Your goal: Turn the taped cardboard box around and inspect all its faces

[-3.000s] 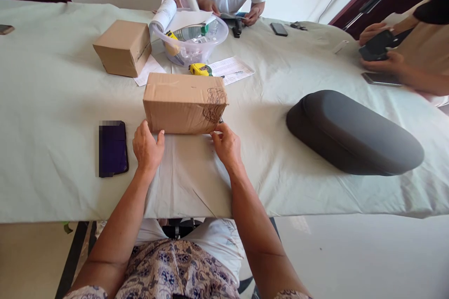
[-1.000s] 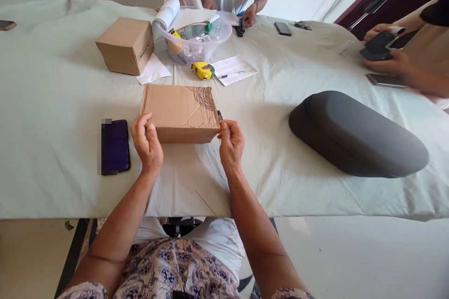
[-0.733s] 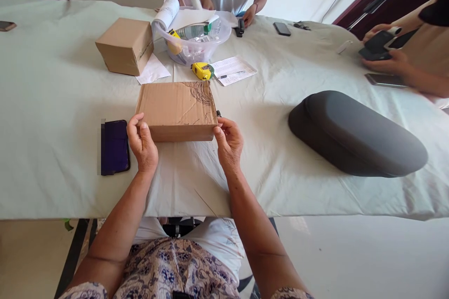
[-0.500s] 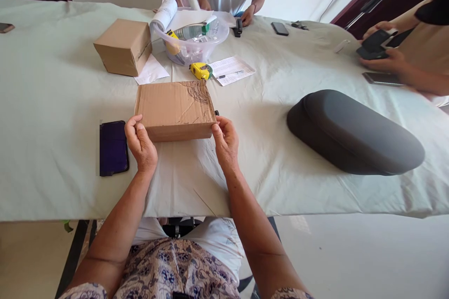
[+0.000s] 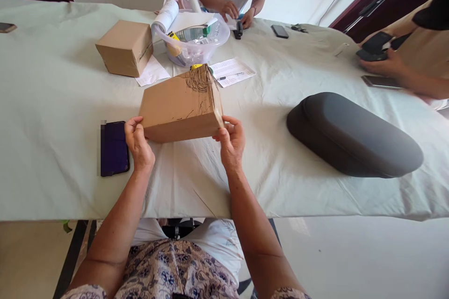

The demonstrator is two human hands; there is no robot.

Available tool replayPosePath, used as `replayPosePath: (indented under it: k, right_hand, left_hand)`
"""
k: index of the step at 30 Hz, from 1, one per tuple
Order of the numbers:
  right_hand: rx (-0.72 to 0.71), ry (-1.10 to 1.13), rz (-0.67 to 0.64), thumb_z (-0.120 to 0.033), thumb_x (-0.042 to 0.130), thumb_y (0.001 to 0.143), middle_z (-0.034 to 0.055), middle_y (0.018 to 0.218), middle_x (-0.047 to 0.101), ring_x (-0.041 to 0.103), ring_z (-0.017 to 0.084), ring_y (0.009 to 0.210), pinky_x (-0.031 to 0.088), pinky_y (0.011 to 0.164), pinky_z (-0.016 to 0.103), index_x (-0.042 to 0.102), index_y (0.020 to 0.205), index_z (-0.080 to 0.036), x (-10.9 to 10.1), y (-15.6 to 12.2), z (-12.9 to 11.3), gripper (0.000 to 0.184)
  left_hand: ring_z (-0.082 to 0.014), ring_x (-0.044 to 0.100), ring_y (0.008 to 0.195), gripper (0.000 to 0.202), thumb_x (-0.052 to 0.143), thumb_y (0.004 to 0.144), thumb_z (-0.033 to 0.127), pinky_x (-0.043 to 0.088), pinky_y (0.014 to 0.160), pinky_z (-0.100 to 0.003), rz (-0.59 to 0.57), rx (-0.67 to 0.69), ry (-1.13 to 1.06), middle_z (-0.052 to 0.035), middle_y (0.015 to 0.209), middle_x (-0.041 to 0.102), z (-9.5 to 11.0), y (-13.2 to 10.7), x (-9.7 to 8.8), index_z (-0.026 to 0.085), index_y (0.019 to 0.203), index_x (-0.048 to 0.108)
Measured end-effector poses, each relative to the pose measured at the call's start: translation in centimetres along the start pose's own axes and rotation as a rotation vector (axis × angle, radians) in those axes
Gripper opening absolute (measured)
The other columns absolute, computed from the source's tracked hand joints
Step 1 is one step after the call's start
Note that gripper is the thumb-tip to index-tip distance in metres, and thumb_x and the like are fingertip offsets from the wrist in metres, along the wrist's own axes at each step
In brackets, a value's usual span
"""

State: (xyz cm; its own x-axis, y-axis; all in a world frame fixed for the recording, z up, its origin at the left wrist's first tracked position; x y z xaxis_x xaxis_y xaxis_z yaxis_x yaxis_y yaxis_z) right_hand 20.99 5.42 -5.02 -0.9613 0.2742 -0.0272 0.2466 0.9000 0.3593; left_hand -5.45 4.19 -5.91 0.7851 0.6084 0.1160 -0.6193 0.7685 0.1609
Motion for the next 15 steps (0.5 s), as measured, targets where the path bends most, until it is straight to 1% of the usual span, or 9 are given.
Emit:
replayPosePath:
  k: [1, 3, 4, 6, 8, 9, 11, 13, 15]
  right_hand:
    - [-0.056, 0.025, 0.047, -0.069, 0.061, 0.087, -0.0041, 0.070, 0.058, 0.057, 0.013, 0.060, 0.048, 0.058, 0.027, 0.061, 0.113, -0.028, -0.4, 0.1, -0.3, 0.048]
    - [-0.163, 0.055, 0.150, -0.067, 0.054, 0.092, -0.0001, 0.081, 0.061, 0.062, 0.015, 0.067, 0.051, 0.060, 0.029, 0.061, 0.117, -0.029, -1.2, 0.2, -0.7, 0.046]
    - [-0.214, 0.070, 0.204, -0.067, 0.050, 0.094, 0.0025, 0.089, 0.063, 0.066, 0.018, 0.076, 0.054, 0.065, 0.032, 0.062, 0.118, -0.030, -1.6, 0.2, -0.9, 0.046]
    - [-0.299, 0.109, 0.292, -0.064, 0.042, 0.098, 0.0058, 0.108, 0.064, 0.069, 0.023, 0.099, 0.058, 0.083, 0.041, 0.063, 0.121, -0.032, -2.2, 0.2, -1.1, 0.045]
    - [-0.344, 0.143, 0.321, -0.059, 0.037, 0.101, 0.0060, 0.120, 0.063, 0.067, 0.026, 0.116, 0.055, 0.099, 0.050, 0.064, 0.123, -0.034, -2.4, 0.1, -1.1, 0.042]
    - [-0.354, 0.152, 0.317, -0.057, 0.036, 0.101, 0.0058, 0.123, 0.063, 0.066, 0.027, 0.119, 0.053, 0.103, 0.052, 0.064, 0.124, -0.036, -2.3, 0.1, -1.1, 0.042]
    - [-0.371, 0.140, 0.292, -0.057, 0.036, 0.101, 0.0058, 0.124, 0.064, 0.066, 0.028, 0.120, 0.051, 0.105, 0.055, 0.063, 0.127, -0.037, -2.1, 0.0, -1.1, 0.043]
    - [-0.401, 0.108, 0.267, -0.060, 0.037, 0.099, 0.0065, 0.121, 0.065, 0.068, 0.028, 0.115, 0.053, 0.102, 0.056, 0.061, 0.130, -0.037, -1.8, -0.4, -1.3, 0.045]
    - [-0.426, 0.089, 0.235, -0.061, 0.039, 0.098, 0.0072, 0.119, 0.065, 0.069, 0.029, 0.109, 0.056, 0.096, 0.054, 0.060, 0.132, -0.037, -1.5, -0.8, -1.5, 0.046]
  left_hand:
    - [-0.0179, 0.056, 0.092, 0.027, 0.054, 0.089, 0.046, 0.043, 0.065, -0.025, -0.029, -0.054, -0.049, -0.0054, 0.105, 0.057, -0.3, -0.3, 0.4, 0.023, 0.102, 0.056]
    - [-0.0165, 0.054, 0.083, 0.024, 0.059, 0.083, 0.043, 0.038, 0.058, -0.023, -0.087, -0.144, -0.123, -0.0040, 0.100, 0.057, -0.8, -1.0, 1.1, 0.024, 0.097, 0.055]
    - [-0.0160, 0.053, 0.080, 0.023, 0.060, 0.081, 0.041, 0.037, 0.057, -0.022, -0.134, -0.187, -0.142, -0.0033, 0.098, 0.057, -1.1, -1.3, 1.6, 0.024, 0.095, 0.055]
    - [-0.0156, 0.053, 0.076, 0.019, 0.059, 0.078, 0.036, 0.038, 0.056, -0.023, -0.217, -0.271, -0.147, -0.0021, 0.093, 0.057, -1.7, -2.0, 2.3, 0.024, 0.092, 0.054]
    - [-0.0159, 0.054, 0.075, 0.014, 0.057, 0.079, 0.032, 0.041, 0.059, -0.024, -0.254, -0.277, -0.075, -0.0013, 0.089, 0.058, -2.0, -2.2, 2.4, 0.024, 0.091, 0.055]
    - [-0.0164, 0.055, 0.077, 0.012, 0.056, 0.081, 0.030, 0.044, 0.064, -0.026, -0.253, -0.233, -0.005, -0.0014, 0.088, 0.059, -1.8, -2.1, 2.3, 0.023, 0.091, 0.057]
    - [-0.0184, 0.060, 0.088, 0.010, 0.055, 0.084, 0.026, 0.048, 0.076, -0.030, -0.214, -0.067, 0.161, -0.0036, 0.093, 0.063, -0.9, -2.0, 1.9, 0.022, 0.091, 0.061]
    - [-0.0208, 0.062, 0.103, 0.012, 0.054, 0.088, 0.026, 0.049, 0.087, -0.033, -0.168, 0.139, 0.280, -0.0070, 0.103, 0.066, 0.3, -2.1, 1.6, 0.021, 0.092, 0.064]
    - [-0.0218, 0.064, 0.109, 0.018, 0.051, 0.095, 0.030, 0.050, 0.092, -0.036, -0.166, 0.321, 0.306, -0.0093, 0.109, 0.067, 1.5, -2.7, 1.7, 0.020, 0.099, 0.065]
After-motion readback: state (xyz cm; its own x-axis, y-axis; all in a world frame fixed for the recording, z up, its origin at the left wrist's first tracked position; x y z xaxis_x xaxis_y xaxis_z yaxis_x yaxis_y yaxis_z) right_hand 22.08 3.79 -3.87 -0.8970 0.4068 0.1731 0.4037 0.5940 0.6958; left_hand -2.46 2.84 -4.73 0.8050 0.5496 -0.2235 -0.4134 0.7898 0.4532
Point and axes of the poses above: each hand's wrist, its own y-axis towards the middle knuckle, its own x-axis out of the palm, z = x × y, the point moved 5 cm from there along y, towards the middle knuckle
